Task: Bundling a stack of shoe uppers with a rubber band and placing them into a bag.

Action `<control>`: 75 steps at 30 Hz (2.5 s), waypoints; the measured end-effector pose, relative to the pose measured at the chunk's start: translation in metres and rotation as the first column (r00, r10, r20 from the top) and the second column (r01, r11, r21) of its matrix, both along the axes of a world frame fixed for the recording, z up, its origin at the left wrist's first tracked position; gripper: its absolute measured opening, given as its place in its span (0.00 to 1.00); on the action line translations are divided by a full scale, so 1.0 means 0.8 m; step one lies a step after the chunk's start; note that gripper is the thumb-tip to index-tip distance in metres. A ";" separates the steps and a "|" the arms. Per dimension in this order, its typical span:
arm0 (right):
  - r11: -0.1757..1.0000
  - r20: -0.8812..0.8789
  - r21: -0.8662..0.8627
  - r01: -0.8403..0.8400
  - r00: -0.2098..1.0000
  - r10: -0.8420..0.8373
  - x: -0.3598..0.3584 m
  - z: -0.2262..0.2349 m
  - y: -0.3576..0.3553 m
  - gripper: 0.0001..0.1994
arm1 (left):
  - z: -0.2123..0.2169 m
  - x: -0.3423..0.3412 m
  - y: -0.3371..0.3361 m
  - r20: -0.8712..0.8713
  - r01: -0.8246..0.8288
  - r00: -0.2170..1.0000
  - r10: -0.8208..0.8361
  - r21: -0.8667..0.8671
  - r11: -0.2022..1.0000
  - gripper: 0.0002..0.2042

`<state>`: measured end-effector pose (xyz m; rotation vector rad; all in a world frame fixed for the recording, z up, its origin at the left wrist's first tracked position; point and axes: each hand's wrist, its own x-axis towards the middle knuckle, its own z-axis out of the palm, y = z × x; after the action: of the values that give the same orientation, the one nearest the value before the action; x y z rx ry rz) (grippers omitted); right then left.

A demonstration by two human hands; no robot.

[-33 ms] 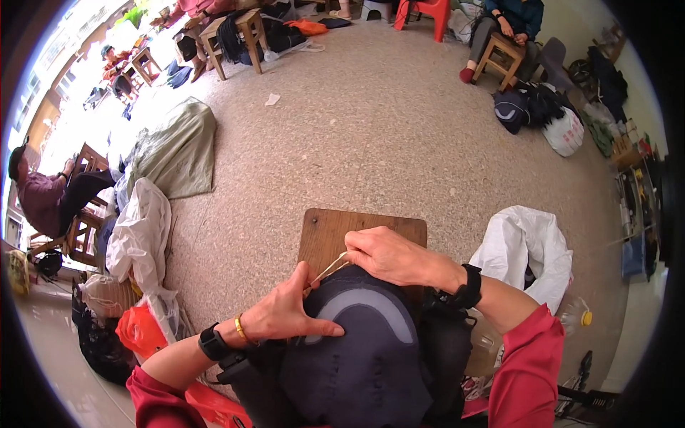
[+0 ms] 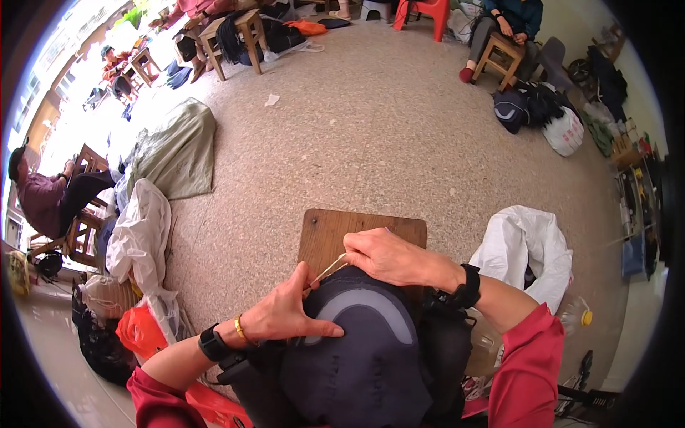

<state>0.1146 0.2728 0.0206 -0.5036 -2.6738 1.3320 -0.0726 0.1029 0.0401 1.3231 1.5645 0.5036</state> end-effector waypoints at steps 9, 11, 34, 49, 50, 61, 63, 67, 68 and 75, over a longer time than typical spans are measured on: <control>0.986 -0.019 -0.164 0.004 1.000 -0.007 -0.004 0.002 -0.005 0.14 | 0.012 0.001 0.000 0.030 -0.010 0.999 0.012 -0.065 0.998 0.43; 0.985 -0.030 -0.172 0.008 0.999 -0.013 -0.003 0.004 -0.006 0.14 | 0.011 0.000 0.001 0.016 -0.008 1.000 0.009 -0.063 0.998 0.43; 0.913 0.013 -0.403 0.066 0.998 -0.067 0.058 -0.011 -0.007 0.23 | 0.028 0.013 -0.012 0.264 -0.039 0.965 0.009 0.107 0.993 0.38; 0.991 -0.209 0.034 0.131 0.970 -0.121 0.067 0.053 -0.041 0.23 | 0.025 0.019 -0.011 0.163 -0.096 0.983 0.085 0.061 0.994 0.35; 0.984 -0.202 0.138 0.112 0.976 -0.083 0.067 0.056 -0.042 0.24 | 0.025 0.020 -0.011 0.162 -0.110 0.982 0.097 0.074 0.991 0.34; 0.933 -0.274 0.345 0.101 0.962 -0.003 0.089 0.069 -0.067 0.18 | 0.031 0.029 -0.016 0.101 -0.139 0.987 0.125 0.139 0.980 0.31; 0.944 -0.217 0.318 0.091 0.976 -0.021 0.097 0.068 -0.069 0.21 | 0.036 0.031 -0.018 0.077 -0.137 0.989 0.127 0.146 0.980 0.30; 0.960 -0.319 0.207 0.189 0.941 -0.116 0.114 0.062 -0.074 0.21 | 0.048 0.041 -0.022 0.108 -0.173 0.982 0.157 0.169 0.970 0.29; 0.974 -0.271 0.134 0.182 0.952 -0.141 0.119 0.059 -0.074 0.23 | 0.051 0.042 -0.022 0.093 -0.174 0.983 0.160 0.178 0.968 0.29; 0.996 0.002 -0.068 0.063 0.998 -0.063 0.149 0.069 -0.078 0.30 | 0.043 0.044 -0.032 0.040 -0.160 0.987 0.155 0.294 0.942 0.29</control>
<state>0.2337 0.2103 0.0758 -0.5902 -2.5962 1.4095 -0.0374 0.0776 0.0743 1.4162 1.6347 0.8763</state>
